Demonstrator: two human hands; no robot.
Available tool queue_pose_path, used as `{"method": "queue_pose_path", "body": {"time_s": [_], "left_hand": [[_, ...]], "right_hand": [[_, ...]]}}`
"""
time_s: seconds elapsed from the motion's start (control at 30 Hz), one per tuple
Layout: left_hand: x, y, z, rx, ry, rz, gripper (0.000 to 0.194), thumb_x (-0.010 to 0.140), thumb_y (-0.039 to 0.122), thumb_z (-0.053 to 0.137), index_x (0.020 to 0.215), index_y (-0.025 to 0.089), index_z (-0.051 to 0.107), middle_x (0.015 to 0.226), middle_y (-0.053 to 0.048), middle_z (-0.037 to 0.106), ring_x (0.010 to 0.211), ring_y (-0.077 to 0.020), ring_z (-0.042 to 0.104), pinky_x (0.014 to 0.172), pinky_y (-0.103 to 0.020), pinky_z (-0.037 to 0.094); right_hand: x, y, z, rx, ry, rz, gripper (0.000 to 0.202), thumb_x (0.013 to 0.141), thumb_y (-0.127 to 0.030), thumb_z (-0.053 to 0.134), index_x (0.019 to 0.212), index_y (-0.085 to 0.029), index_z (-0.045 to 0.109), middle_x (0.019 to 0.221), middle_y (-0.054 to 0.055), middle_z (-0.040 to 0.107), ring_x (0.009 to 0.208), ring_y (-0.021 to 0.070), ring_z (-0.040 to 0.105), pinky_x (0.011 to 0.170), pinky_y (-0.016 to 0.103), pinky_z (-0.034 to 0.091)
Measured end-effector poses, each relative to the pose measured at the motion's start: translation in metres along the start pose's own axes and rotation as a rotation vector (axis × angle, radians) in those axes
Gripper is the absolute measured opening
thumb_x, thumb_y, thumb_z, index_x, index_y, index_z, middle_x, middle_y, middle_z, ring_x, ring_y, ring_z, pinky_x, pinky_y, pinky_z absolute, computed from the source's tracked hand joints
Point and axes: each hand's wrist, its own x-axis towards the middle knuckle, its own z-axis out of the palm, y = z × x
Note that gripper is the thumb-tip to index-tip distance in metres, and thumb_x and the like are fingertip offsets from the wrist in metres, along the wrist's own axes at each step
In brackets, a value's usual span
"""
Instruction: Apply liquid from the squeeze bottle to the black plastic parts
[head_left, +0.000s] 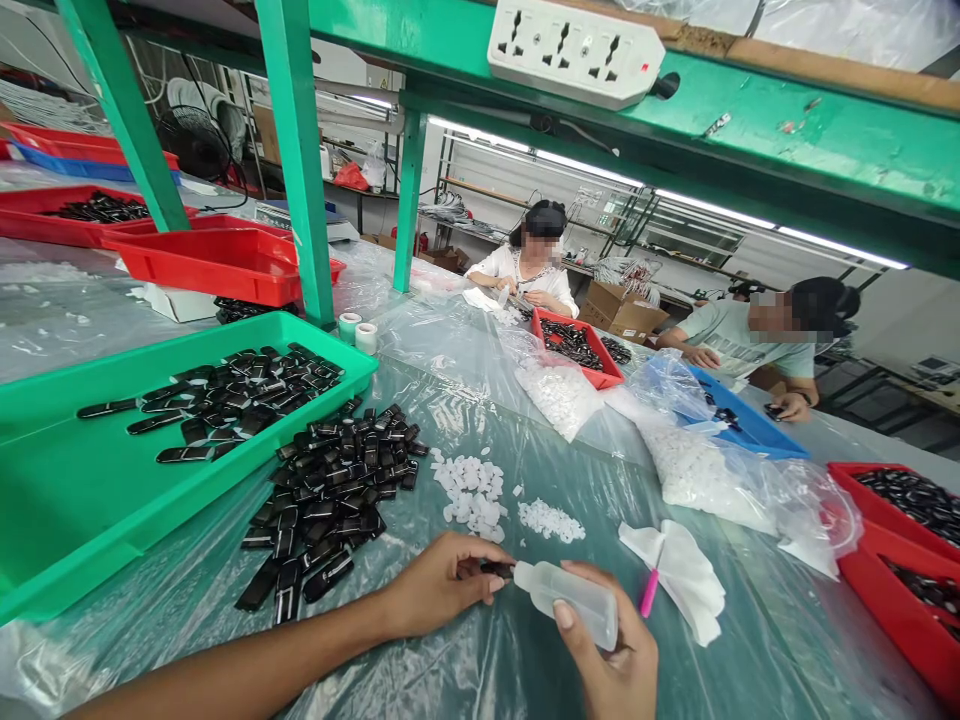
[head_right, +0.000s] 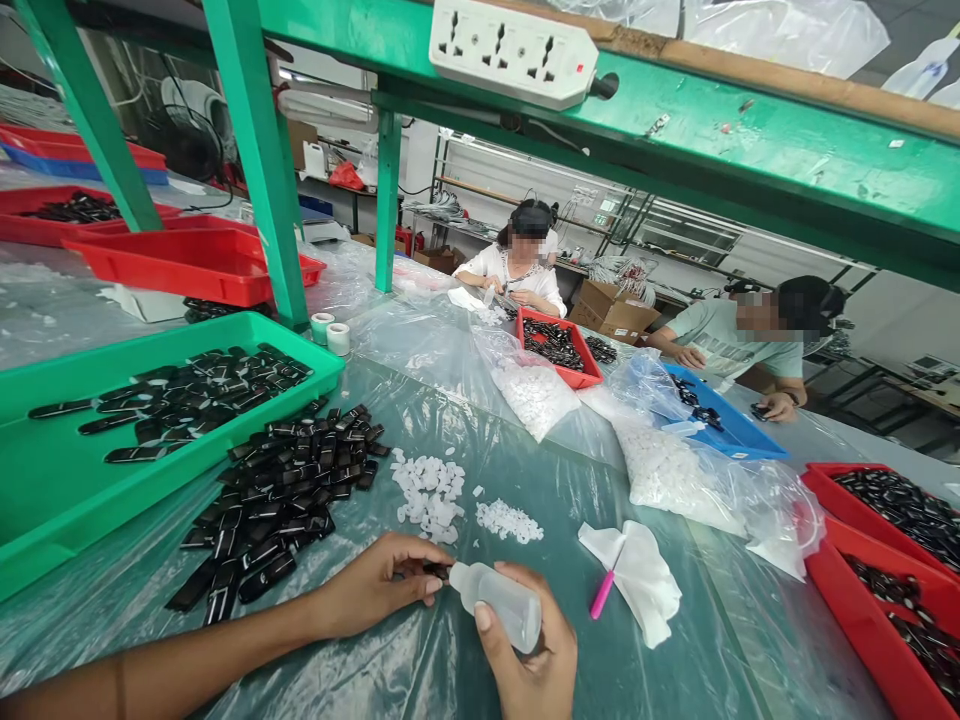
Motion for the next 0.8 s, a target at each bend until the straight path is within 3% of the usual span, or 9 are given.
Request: {"method": "queue_pose_path", "body": {"time_s": [0.43,0.63,0.8], "left_hand": [[-0.0015,-0.0006,0.0022,0.099,0.027,0.032,0.024,0.085,0.026,0.053,0.105,0.021,0.067,0.094,-0.006,0.069,0.081,-0.0182,0.062,0.068,-0.023,0.045],[-0.0014,-0.0036,0.0022,0.17,0.029,0.016,0.019,0.083,0.025,0.056,0.097,0.018,0.065,0.081,-0.004,0.069,0.066,-0.0144,0.059,0.054,-0.019,0.039],[-0.003,-0.004,0.001,0.271,0.069,0.022,0.017,0.078,0.026,0.062,0.094,0.02,0.061,0.085,-0.002,0.065,0.061,-0.0114,0.053,0.049,-0.018,0.034]], "right_hand": [[0.0029,-0.0008,-0.0023,0.019,-0.012,0.034,0.034,0.064,-0.048,0.069,0.079,-0.018,0.063,0.081,0.006,0.06,0.068,0.0187,0.055,0.054,0.024,0.043],[0.0049,-0.0011,0.0005,0.109,-0.045,0.148,0.037,0.063,-0.05,0.069,0.082,-0.019,0.064,0.08,0.006,0.062,0.068,0.019,0.055,0.051,0.023,0.042],[0.0021,0.0013,0.0013,0.059,-0.036,0.085,0.036,0.063,-0.048,0.069,0.083,-0.018,0.065,0.081,0.005,0.062,0.066,0.0182,0.056,0.055,0.024,0.045]]}}
